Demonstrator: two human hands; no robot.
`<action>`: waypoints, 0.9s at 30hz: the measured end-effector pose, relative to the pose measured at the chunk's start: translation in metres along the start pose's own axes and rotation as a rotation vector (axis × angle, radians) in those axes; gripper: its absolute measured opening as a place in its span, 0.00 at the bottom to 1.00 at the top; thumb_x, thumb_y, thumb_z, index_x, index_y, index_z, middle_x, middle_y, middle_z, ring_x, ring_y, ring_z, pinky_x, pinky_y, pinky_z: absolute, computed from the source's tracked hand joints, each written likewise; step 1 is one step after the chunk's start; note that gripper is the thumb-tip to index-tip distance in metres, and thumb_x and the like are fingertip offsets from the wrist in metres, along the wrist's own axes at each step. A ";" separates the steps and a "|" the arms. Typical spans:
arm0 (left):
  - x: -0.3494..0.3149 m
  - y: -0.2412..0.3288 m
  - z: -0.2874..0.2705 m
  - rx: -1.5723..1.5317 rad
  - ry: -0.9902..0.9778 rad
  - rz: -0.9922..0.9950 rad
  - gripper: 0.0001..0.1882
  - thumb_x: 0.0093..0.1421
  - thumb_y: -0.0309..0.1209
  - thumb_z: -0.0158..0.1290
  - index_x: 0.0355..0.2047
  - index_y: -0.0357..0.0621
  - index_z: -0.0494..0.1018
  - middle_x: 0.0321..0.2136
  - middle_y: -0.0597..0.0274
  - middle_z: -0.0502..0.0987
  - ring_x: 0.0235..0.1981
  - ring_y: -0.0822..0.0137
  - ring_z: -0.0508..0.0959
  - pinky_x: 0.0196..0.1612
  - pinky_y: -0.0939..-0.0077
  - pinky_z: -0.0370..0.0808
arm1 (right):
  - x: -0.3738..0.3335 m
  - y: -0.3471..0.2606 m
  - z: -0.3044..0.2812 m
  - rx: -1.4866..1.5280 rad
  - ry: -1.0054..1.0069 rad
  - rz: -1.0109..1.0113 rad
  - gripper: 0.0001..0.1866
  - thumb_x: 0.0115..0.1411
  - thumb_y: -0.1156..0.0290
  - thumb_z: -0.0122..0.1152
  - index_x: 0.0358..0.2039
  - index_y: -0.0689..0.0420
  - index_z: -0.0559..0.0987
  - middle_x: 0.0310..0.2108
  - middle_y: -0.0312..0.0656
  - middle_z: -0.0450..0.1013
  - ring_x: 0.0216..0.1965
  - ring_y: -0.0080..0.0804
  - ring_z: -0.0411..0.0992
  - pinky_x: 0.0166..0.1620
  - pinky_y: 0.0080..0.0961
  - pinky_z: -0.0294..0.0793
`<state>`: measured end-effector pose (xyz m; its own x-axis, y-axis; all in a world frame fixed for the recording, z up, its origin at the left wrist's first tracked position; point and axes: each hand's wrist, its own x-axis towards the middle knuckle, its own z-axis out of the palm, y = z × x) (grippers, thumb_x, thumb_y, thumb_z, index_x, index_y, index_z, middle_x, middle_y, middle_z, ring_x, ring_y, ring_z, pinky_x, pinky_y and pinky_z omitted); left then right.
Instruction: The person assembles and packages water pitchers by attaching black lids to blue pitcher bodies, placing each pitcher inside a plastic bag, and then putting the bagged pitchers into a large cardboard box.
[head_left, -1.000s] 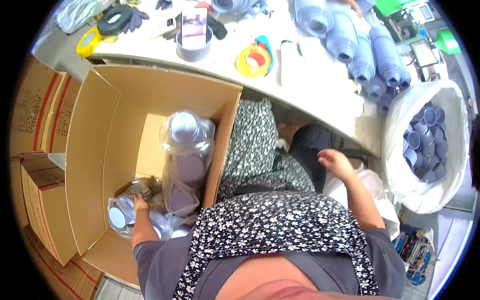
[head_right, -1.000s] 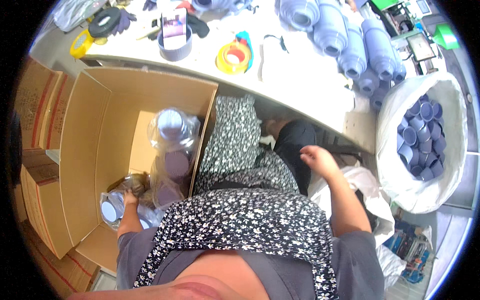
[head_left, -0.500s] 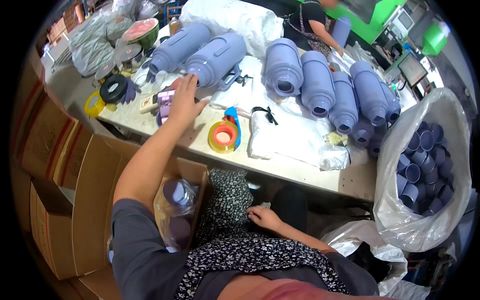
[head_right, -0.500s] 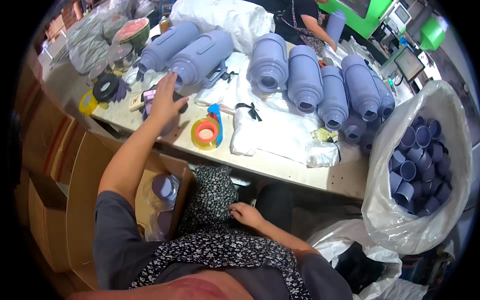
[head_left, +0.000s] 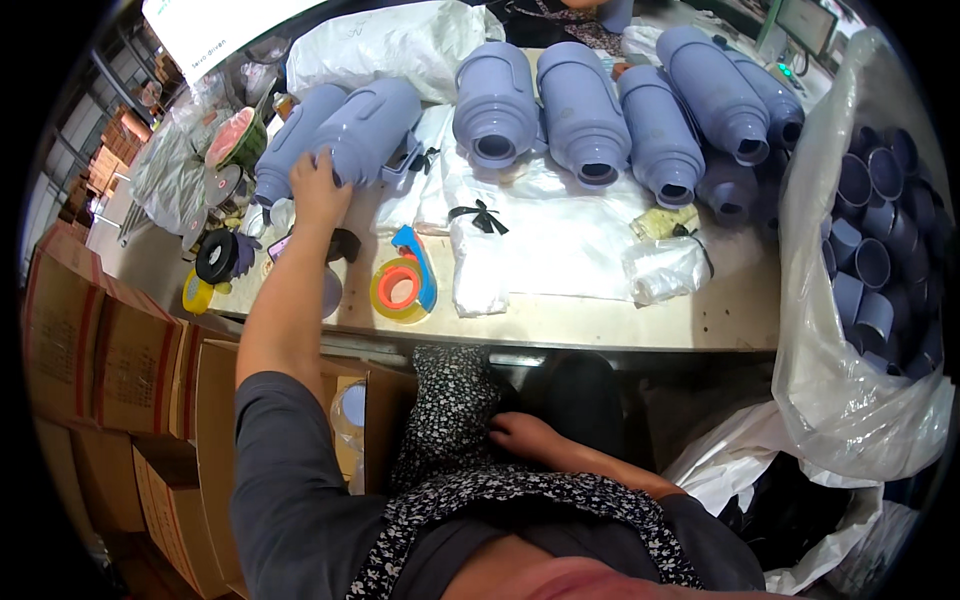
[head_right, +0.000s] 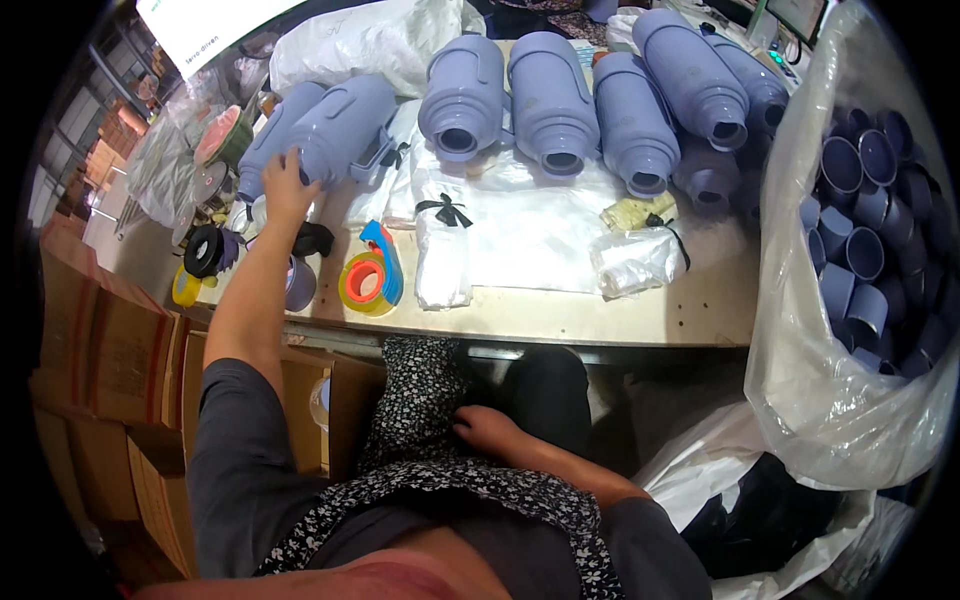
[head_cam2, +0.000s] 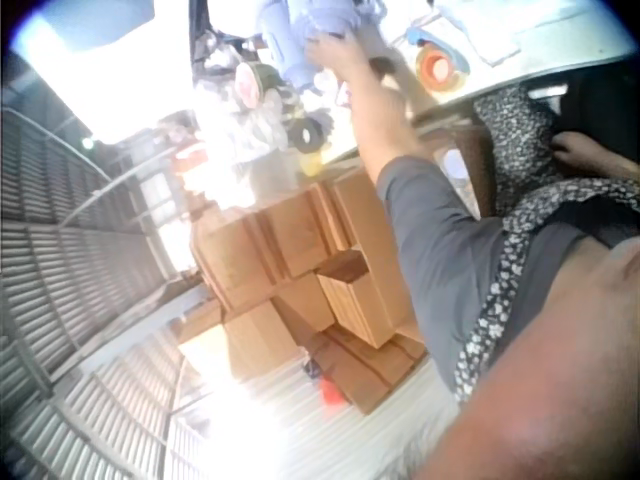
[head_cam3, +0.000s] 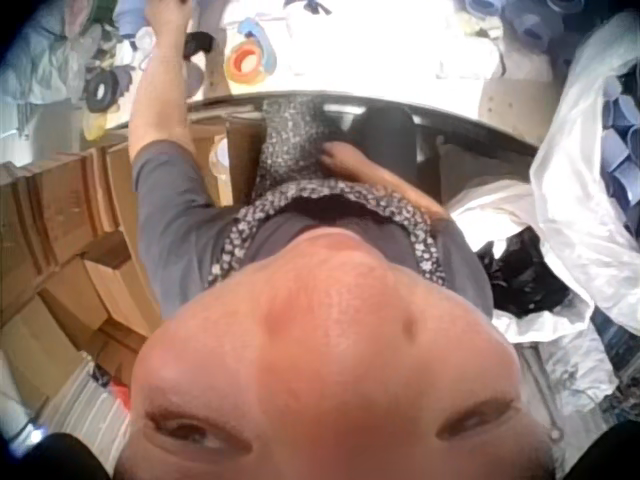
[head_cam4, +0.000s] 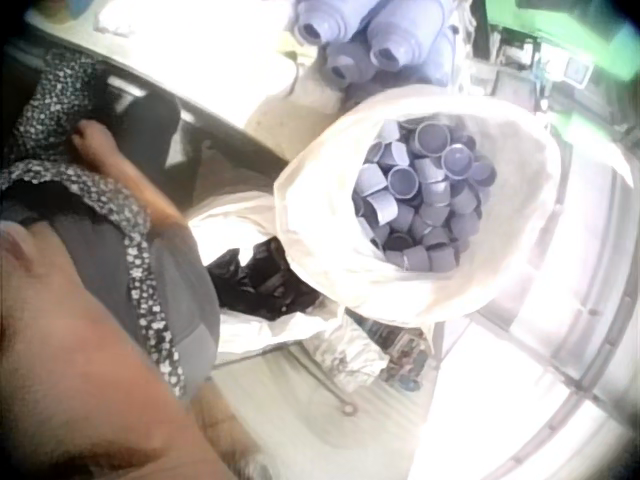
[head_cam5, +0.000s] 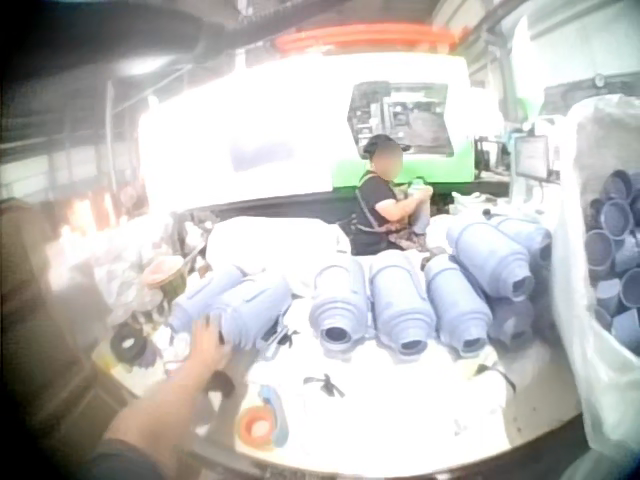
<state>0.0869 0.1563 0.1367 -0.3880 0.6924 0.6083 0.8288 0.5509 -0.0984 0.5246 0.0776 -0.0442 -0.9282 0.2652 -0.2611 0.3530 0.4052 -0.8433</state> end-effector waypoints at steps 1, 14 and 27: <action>0.011 0.003 -0.017 -0.015 0.025 0.136 0.32 0.40 0.31 0.61 0.48 0.46 0.64 0.45 0.49 0.66 0.48 0.49 0.66 0.49 0.62 0.66 | 0.000 0.002 0.002 0.001 0.007 -0.006 0.15 0.54 0.63 0.52 0.37 0.60 0.75 0.36 0.52 0.72 0.40 0.51 0.69 0.44 0.40 0.68; -0.059 0.031 -0.233 -0.711 0.275 0.267 0.29 0.45 0.27 0.61 0.49 0.42 0.65 0.44 0.57 0.63 0.49 0.60 0.66 0.51 0.67 0.65 | -0.001 0.016 -0.031 0.602 0.317 -0.062 0.15 0.61 0.62 0.50 0.42 0.60 0.72 0.39 0.45 0.73 0.39 0.35 0.73 0.43 0.28 0.71; -0.291 0.138 -0.098 -1.626 -0.764 -0.324 0.35 0.56 0.33 0.53 0.60 0.38 0.50 0.52 0.50 0.64 0.53 0.60 0.64 0.56 0.66 0.60 | -0.066 0.024 -0.124 1.765 0.774 -0.009 0.24 0.65 0.57 0.38 0.59 0.52 0.60 0.56 0.42 0.62 0.55 0.35 0.61 0.57 0.36 0.58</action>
<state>0.3543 -0.0151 0.0233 -0.2866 0.9566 -0.0532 0.0351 0.0660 0.9972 0.6087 0.1779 0.0110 -0.5075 0.7412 -0.4393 -0.6120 -0.6690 -0.4218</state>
